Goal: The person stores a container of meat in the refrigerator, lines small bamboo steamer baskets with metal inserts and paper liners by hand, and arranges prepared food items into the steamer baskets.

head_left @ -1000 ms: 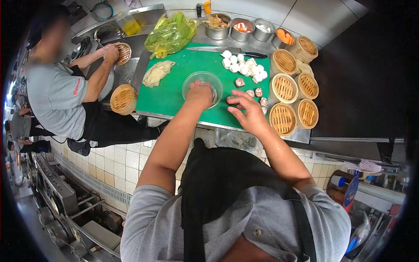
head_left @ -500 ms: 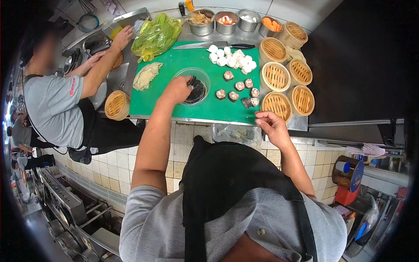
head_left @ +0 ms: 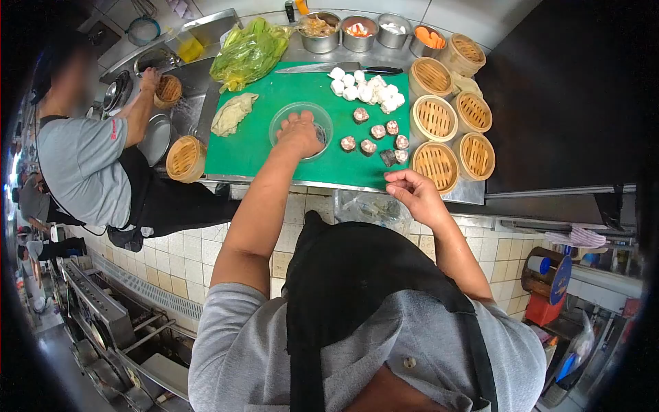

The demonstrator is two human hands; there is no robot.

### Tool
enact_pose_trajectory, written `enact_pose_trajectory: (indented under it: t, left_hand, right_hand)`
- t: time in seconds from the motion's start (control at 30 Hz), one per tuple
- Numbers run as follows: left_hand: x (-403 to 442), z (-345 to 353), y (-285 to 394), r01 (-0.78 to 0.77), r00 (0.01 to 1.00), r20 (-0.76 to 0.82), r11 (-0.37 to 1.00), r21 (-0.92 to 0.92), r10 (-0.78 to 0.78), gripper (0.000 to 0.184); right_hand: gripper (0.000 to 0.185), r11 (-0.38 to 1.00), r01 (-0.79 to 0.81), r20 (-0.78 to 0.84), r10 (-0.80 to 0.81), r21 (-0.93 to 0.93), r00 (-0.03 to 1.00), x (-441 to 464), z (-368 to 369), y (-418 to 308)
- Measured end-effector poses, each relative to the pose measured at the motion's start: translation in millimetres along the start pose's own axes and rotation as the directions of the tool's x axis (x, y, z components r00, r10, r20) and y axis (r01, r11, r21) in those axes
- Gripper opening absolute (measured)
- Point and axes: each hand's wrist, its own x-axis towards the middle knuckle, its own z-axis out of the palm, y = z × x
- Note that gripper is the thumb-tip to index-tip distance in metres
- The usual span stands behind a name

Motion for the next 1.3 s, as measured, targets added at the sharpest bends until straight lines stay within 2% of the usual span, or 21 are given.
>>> enact_pose_trajectory:
  t: [0.07, 0.13, 0.23, 0.37, 0.43, 0.57, 0.63, 0.77, 0.83, 0.87, 0.93, 0.97, 1.0, 1.03, 1.07, 1.1, 1.17, 1.2, 1.23, 1.3]
  left_hand:
    - [-2.5, -6.4, 3.6, -0.029, 1.000, 0.005, 0.999, -0.015, 0.029, 0.071]
    - [-8.8, -12.3, 9.1, 0.012, 1.000, 0.016, 0.999, 0.033, -0.012, 0.077]
    - [15.1, 14.8, 1.3, -0.021, 1.000, -0.015, 0.996, 0.091, 0.023, 0.082]
    - [14.4, -0.6, 1.3, -0.040, 0.999, -0.007, 0.985, 0.171, 0.042, 0.086]
    - [21.5, -7.9, -6.2, -0.077, 0.991, 0.121, 0.984, 0.158, 0.058, 0.085]
    - [17.2, -9.8, -7.2, -0.061, 0.991, 0.128, 0.987, 0.149, 0.042, 0.083]
    - [16.8, -4.7, -10.4, -0.079, 0.997, 0.019, 0.989, 0.128, 0.077, 0.070]
    - [6.3, -20.3, -15.7, -0.181, 0.982, 0.064, 0.983, 0.021, 0.180, 0.056]
    - [9.4, -15.7, -33.2, -0.258, 0.966, -0.024, 0.948, -0.183, 0.258, 0.049]
    - [6.1, -17.6, -35.5, -0.263, 0.964, -0.023, 0.947, -0.182, 0.264, 0.049]
    - [-2.9, -20.8, -41.5, -0.231, 0.973, -0.135, 0.847, -0.478, 0.190, 0.036]
    - [-11.4, -25.1, -41.3, -0.233, 0.972, -0.135, 0.847, -0.477, 0.191, 0.036]
    - [-22.0, -31.2, -40.1, -0.202, 0.978, -0.182, 0.660, -0.724, 0.100, 0.031]
    - [-32.0, -34.5, -39.1, -0.178, 0.981, -0.194, 0.402, -0.898, 0.000, 0.027]
    - [-40.5, -33.7, -37.4, -0.216, 0.976, -0.212, 0.181, -0.960, 0.041, 0.022]
    - [-55.3, -34.9, -25.7, -0.211, 0.977, -0.206, 0.179, -0.961, 0.048, 0.022]
    - [-84.2, -32.3, 3.5, -0.169, 0.982, -0.179, -0.156, -0.973, 0.055, 0.016]
    - [-87.2, -17.9, 5.1, -0.109, 0.978, -0.137, -0.174, -0.979, 0.156, 0.021]
    - [-90.5, -3.1, 11.6, -0.102, 0.977, -0.132, -0.175, -0.979, 0.169, 0.021]
    - [-99.2, 21.3, 32.4, -0.068, 0.950, -0.130, -0.217, -0.974, 0.284, 0.021]
  right_hand:
    - [0.021, 1.000, -0.019, -0.013, 0.019, -0.020, 1.000, -4.9, -5.1, 4.8]
    - [0.021, 1.000, -0.019, -0.032, 0.020, 0.010, 0.999, -9.3, -8.0, 14.7]
    - [0.020, 1.000, -0.017, -0.046, 0.016, -0.021, 0.999, -14.2, -9.7, 17.4]
    - [0.020, 0.999, -0.044, -0.066, 0.044, 0.004, 0.997, -19.1, -9.9, 17.3]
    - [0.020, 0.998, -0.069, -0.052, 0.069, -0.004, 0.996, -20.1, -10.0, 18.0]
    - [0.021, 0.999, -0.054, -0.063, 0.054, -0.002, 0.997, -22.5, -10.3, 22.1]
    - [0.020, 0.996, -0.082, -0.054, 0.081, -0.020, 0.995, -23.1, -10.4, 18.4]
    - [0.021, 0.994, -0.109, -0.038, 0.108, -0.026, 0.993, -22.9, -10.4, 14.9]
    - [0.022, 0.994, -0.106, -0.022, 0.105, -0.026, 0.994, -22.1, -10.4, 9.0]
    - [0.024, 0.994, -0.112, -0.007, 0.112, -0.012, 0.994, -21.7, -11.5, 8.5]
    - [0.024, 0.994, -0.106, -0.007, 0.106, -0.004, 0.994, -20.9, -11.5, 8.3]
    - [0.024, 0.995, -0.098, -0.005, 0.098, 0.003, 0.995, -19.7, -11.5, 8.0]
    - [0.024, 0.995, -0.098, -0.008, 0.098, 0.004, 0.995, -17.8, -11.5, 7.3]
    - [0.025, 0.996, -0.085, 0.004, 0.085, 0.001, 0.996, -15.8, -11.3, 5.9]
    - [0.027, 0.997, -0.074, 0.013, 0.074, -0.002, 0.997, -14.5, -10.5, 4.1]
    - [0.027, 0.997, -0.080, 0.006, 0.080, -0.001, 0.997, -12.7, -7.5, 0.5]
    - [0.031, 0.988, 0.026, -0.028, -0.022, 0.149, 0.999, -5.4, 3.5, -12.8]
    - [0.033, 0.965, 0.064, -0.045, -0.054, 0.253, 0.998, -1.4, 10.7, -21.5]
    - [0.033, 0.966, 0.062, -0.058, -0.049, 0.250, 0.997, 2.0, 14.8, -27.3]
    - [0.033, 0.944, 0.047, 0.060, -0.071, 0.327, 0.996, 8.2, 18.5, -34.7]
